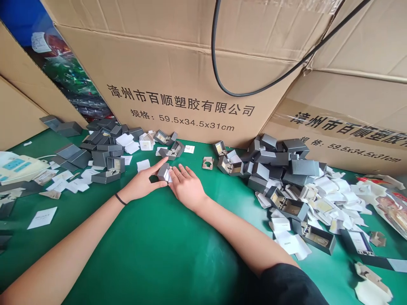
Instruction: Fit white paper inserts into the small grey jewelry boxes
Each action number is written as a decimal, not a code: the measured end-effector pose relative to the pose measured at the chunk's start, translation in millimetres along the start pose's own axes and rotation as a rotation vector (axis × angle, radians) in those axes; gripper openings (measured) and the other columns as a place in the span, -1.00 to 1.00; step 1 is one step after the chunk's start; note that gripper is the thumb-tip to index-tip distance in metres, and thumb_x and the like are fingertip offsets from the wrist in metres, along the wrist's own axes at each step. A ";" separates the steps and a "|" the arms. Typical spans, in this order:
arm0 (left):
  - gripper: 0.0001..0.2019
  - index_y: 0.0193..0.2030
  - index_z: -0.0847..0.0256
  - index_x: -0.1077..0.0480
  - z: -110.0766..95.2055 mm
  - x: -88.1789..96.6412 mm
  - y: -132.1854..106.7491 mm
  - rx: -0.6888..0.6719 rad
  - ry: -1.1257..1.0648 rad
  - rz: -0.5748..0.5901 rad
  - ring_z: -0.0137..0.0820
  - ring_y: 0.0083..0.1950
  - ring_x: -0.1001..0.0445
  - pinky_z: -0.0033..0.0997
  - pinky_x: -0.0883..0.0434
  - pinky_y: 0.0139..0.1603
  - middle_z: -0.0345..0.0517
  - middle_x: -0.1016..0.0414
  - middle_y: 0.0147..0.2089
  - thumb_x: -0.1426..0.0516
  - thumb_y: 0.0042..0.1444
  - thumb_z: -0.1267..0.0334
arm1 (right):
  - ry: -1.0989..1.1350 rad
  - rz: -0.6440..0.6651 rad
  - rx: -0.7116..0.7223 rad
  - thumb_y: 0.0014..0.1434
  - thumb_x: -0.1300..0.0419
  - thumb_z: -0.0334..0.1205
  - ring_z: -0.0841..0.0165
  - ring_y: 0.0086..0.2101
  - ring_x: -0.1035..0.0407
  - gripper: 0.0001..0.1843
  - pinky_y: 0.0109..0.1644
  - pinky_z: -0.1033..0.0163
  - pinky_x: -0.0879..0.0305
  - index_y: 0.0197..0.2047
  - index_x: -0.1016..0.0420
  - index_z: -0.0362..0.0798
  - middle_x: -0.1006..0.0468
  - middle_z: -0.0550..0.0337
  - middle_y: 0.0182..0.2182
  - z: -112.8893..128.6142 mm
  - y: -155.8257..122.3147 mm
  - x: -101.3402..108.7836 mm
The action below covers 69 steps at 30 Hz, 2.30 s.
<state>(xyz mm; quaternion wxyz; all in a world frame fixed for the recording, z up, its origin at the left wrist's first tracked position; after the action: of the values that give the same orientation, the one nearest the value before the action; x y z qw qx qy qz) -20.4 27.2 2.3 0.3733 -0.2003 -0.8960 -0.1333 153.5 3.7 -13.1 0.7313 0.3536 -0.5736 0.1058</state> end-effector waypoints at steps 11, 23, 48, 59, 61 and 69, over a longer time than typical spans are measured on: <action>-0.25 0.39 0.10 0.17 -2.7 -2.5 -0.1 0.035 0.109 -0.015 -0.18 0.12 -0.38 -0.26 -0.33 0.08 -0.03 -0.23 0.28 -0.07 0.11 0.09 | -0.045 0.104 -0.099 0.28 0.03 -0.02 -0.08 0.24 0.04 -0.32 0.27 -0.12 -0.03 0.23 -0.14 -0.48 -0.14 -0.35 0.21 23.2 -1.9 -3.5; -0.60 0.01 0.26 -0.36 4.3 -3.2 2.8 0.014 0.161 -0.098 -0.20 -0.07 -0.45 -0.23 -0.39 -0.05 0.06 -0.45 -0.04 0.00 0.15 0.05 | 0.672 -0.118 -0.450 0.31 0.12 -0.25 0.31 -0.08 -0.39 -0.63 0.01 0.19 -0.34 -0.01 -0.44 -0.08 -0.53 0.10 -0.06 -21.1 5.0 -3.5; -0.49 0.18 0.20 -0.23 -18.8 -23.4 -4.2 0.156 -0.480 -0.284 -0.23 -0.06 -0.50 -0.27 -0.49 -0.12 0.09 -0.42 0.08 -0.09 0.12 0.06 | 1.172 -0.069 -0.575 0.06 -0.17 0.00 0.49 -0.52 -0.25 -0.68 -0.43 0.37 -0.21 -0.24 -0.43 -0.09 -0.44 0.28 -0.50 -26.1 8.4 -8.1; -0.46 0.12 0.27 -0.20 -19.2 -15.4 1.3 0.202 -0.637 -0.073 -0.28 -0.21 -0.50 -0.30 -0.47 -0.26 0.11 -0.48 -0.08 -0.13 0.06 0.02 | 1.319 -0.116 -0.689 -0.01 -0.22 0.02 0.54 -0.65 -0.15 -0.69 -0.61 0.40 -0.14 -0.41 -0.29 -0.05 -0.31 0.38 -0.63 -29.6 8.4 -11.0; -0.47 0.11 0.24 -0.19 -19.7 -14.9 1.7 0.195 -0.652 -0.070 -0.27 -0.19 -0.49 -0.30 -0.46 -0.25 0.08 -0.49 -0.08 -0.14 0.06 0.02 | 1.339 -0.098 -0.681 0.00 -0.21 0.03 0.55 -0.66 -0.14 -0.69 -0.63 0.41 -0.11 -0.39 -0.30 -0.05 -0.31 0.39 -0.63 -29.3 8.5 -10.7; -0.51 0.04 0.21 -0.17 -20.0 -15.1 -1.9 0.223 -0.714 -0.103 -0.34 -0.26 -0.48 -0.39 -0.42 -0.37 0.04 -0.48 -0.07 -0.16 0.04 0.04 | 1.339 -0.037 -0.573 0.05 -0.16 0.03 0.54 -0.64 -0.18 -0.70 -0.63 0.42 -0.14 -0.36 -0.29 -0.04 -0.30 0.39 -0.61 -27.9 8.9 -9.4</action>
<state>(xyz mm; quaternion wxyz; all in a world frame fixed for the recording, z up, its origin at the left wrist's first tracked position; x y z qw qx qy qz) 0.7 13.9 5.0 0.0497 -0.1472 -0.9876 0.0245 166.8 30.3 -20.7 0.9910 0.0175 -0.0026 0.1329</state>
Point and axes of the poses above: each hand's wrist, its own y-axis towards the middle knuckle, its own x-axis out of the back of the hand, z = x × y, the point moved 2 cm from there along y, towards the middle knuckle
